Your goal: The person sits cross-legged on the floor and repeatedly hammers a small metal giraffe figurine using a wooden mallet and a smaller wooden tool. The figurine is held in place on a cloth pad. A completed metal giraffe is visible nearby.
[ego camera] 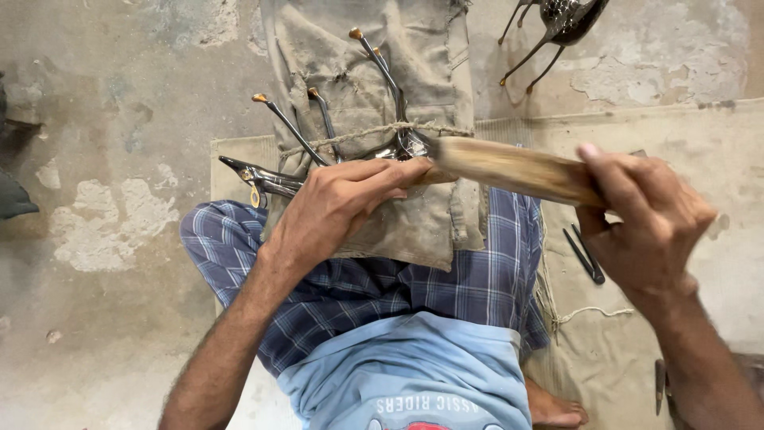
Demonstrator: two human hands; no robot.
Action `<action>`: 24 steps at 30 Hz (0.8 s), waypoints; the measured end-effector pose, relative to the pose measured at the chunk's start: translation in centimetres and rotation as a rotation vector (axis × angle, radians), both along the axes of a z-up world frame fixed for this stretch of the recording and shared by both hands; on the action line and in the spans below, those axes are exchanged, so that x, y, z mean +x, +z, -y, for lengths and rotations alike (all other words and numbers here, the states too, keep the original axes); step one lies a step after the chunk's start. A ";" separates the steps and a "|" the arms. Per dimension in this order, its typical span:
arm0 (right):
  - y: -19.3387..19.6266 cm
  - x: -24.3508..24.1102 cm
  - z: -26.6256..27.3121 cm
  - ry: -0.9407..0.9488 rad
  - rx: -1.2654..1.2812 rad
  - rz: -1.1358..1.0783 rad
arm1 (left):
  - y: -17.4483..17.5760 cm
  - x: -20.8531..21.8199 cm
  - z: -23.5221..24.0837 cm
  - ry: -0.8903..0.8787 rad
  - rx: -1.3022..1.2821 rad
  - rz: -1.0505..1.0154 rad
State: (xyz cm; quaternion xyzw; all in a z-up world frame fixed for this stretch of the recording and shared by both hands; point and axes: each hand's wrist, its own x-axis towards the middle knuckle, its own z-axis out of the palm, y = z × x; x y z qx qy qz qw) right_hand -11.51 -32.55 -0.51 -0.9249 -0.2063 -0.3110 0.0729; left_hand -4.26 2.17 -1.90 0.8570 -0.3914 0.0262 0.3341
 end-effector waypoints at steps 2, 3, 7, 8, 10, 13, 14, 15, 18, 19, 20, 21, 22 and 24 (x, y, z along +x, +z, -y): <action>-1.2 -0.6 -0.4 0.040 0.339 -0.043 | -0.1 0.2 0.1 -0.025 -0.023 0.031; -1.6 -0.8 -0.3 0.063 0.509 -0.066 | -0.1 0.3 0.1 -0.035 -0.034 0.044; -3.3 -2.0 0.2 -0.088 0.130 -0.036 | 0.0 0.7 0.4 -0.062 0.020 -0.015; -3.9 -2.0 0.1 -0.082 0.321 -0.076 | 0.1 0.8 0.3 -0.066 0.022 -0.002; -4.5 -2.1 0.2 -0.048 0.475 -0.160 | 0.2 0.9 0.3 -0.072 0.064 -0.002; -5.0 -2.0 0.2 -0.005 0.326 -0.151 | 0.2 1.0 0.4 -0.081 0.135 -0.016; -5.2 -2.2 0.1 -0.017 0.253 -0.063 | 0.2 1.1 0.4 -0.088 0.125 -0.010; -5.5 -2.3 -0.2 -0.029 0.179 0.024 | 0.2 1.2 0.5 -0.095 0.114 -0.003; -6.6 -2.7 -1.5 0.133 0.973 -0.195 | 0.1 1.4 0.4 -0.142 0.098 0.050; -6.7 -2.8 -1.5 0.045 0.719 -0.163 | 0.1 1.4 0.4 -0.142 0.116 0.043; -6.9 -3.0 -1.4 -0.044 0.464 -0.125 | 0.1 1.5 0.4 -0.146 0.134 0.038; -7.1 -3.2 -1.2 -0.130 0.208 -0.086 | 0.2 1.6 0.5 -0.151 0.151 0.034; -7.6 -3.5 -1.2 -0.081 0.452 -0.103 | 0.2 1.7 0.6 -0.156 0.150 0.035; -8.7 -4.0 -1.7 0.037 0.942 -0.138 | 0.3 1.5 0.5 -0.158 0.150 0.031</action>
